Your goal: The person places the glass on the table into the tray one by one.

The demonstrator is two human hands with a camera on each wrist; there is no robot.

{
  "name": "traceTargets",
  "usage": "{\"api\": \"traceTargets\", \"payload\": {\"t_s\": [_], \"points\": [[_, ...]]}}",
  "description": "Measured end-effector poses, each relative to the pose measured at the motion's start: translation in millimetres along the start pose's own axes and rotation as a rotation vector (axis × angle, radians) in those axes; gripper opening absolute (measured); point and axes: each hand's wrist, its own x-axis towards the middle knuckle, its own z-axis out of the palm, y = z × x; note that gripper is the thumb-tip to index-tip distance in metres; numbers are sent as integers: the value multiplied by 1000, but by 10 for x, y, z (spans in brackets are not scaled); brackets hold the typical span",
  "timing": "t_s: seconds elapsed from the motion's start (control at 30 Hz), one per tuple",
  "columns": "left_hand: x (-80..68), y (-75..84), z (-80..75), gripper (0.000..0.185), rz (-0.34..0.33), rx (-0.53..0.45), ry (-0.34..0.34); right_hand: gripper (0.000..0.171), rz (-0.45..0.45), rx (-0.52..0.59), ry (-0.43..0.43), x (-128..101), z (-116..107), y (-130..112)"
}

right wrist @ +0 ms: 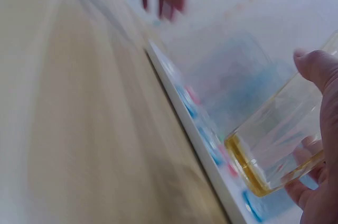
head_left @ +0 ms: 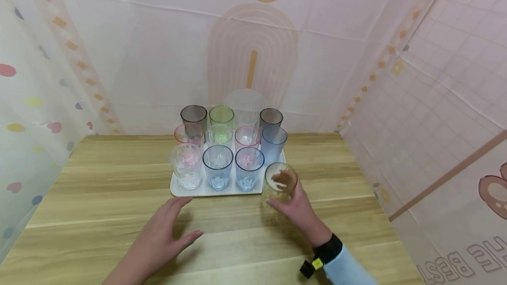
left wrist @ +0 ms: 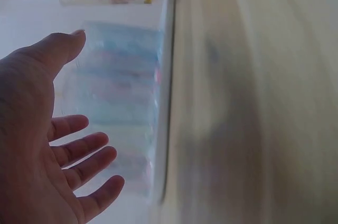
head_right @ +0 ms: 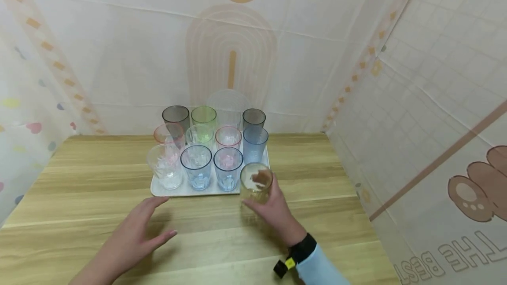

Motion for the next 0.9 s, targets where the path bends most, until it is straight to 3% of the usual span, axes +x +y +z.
{"api": "traceTargets", "payload": {"t_s": [0.17,0.3,0.5,0.9], "points": [[-105,-117,-25,85,-20,38,19,82,80,19,79,396,-164,165],[-143,-124,-12,83,-40,36,17,80,107,23,75,561,-232,272],[-180,-115,-25,82,-59,36,15,81,113,-10,61,605,-230,359],[-180,-136,-65,80,-65,47,29,81,215,-45,59,598,-145,495]]}}
